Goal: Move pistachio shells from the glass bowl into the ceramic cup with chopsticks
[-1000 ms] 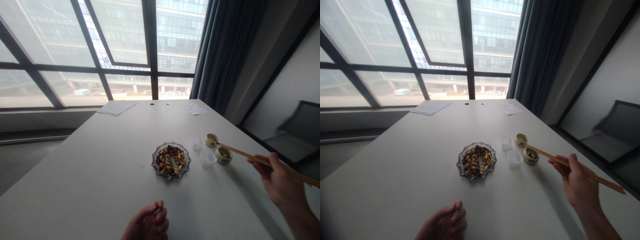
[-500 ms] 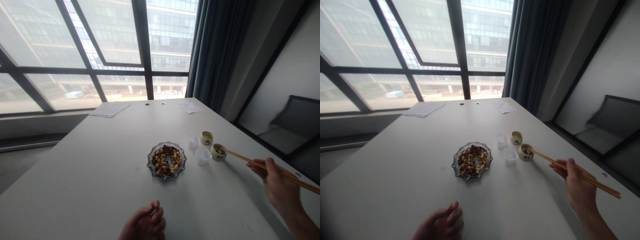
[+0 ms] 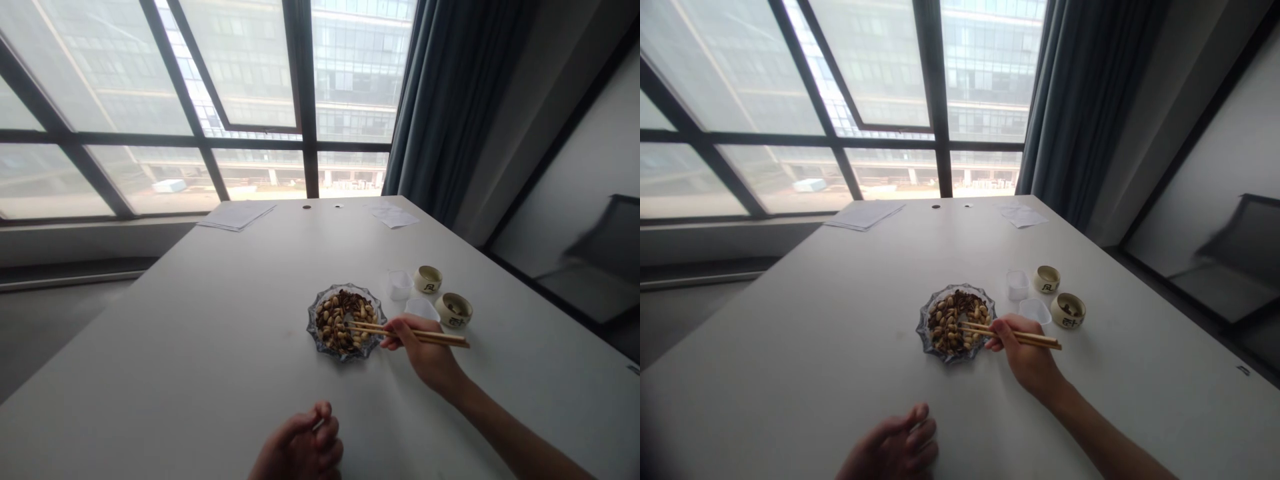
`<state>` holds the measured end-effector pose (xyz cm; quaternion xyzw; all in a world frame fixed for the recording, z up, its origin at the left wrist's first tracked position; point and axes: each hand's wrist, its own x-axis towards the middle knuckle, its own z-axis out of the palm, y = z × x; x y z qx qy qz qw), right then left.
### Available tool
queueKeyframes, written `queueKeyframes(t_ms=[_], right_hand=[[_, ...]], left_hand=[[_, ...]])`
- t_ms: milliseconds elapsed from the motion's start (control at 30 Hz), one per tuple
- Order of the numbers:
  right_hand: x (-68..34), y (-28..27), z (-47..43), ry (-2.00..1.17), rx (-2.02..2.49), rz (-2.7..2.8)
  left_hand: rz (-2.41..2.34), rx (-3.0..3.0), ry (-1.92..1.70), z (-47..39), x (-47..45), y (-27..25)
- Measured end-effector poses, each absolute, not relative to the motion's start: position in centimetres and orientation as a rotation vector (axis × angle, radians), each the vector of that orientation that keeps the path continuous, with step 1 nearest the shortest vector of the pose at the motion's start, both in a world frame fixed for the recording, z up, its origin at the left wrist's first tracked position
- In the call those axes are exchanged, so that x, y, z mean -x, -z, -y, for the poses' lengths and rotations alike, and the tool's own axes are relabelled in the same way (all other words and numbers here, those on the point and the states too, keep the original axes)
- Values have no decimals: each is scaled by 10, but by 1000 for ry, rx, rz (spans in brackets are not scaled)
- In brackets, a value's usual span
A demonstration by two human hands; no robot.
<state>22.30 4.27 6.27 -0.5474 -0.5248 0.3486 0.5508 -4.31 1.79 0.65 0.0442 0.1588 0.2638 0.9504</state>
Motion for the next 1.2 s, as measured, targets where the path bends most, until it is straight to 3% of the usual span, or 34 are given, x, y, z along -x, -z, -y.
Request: queueKeyframes(t_ms=[833, 1200], right_hand=[[-224, -49, -51, -891, 1270, 764], [-298, -93, -5, -675, 1203, 459]], left_hand=[[-312, -113, -521, -18, 43, -3], [-342, -110, -532, -18, 42, -6]])
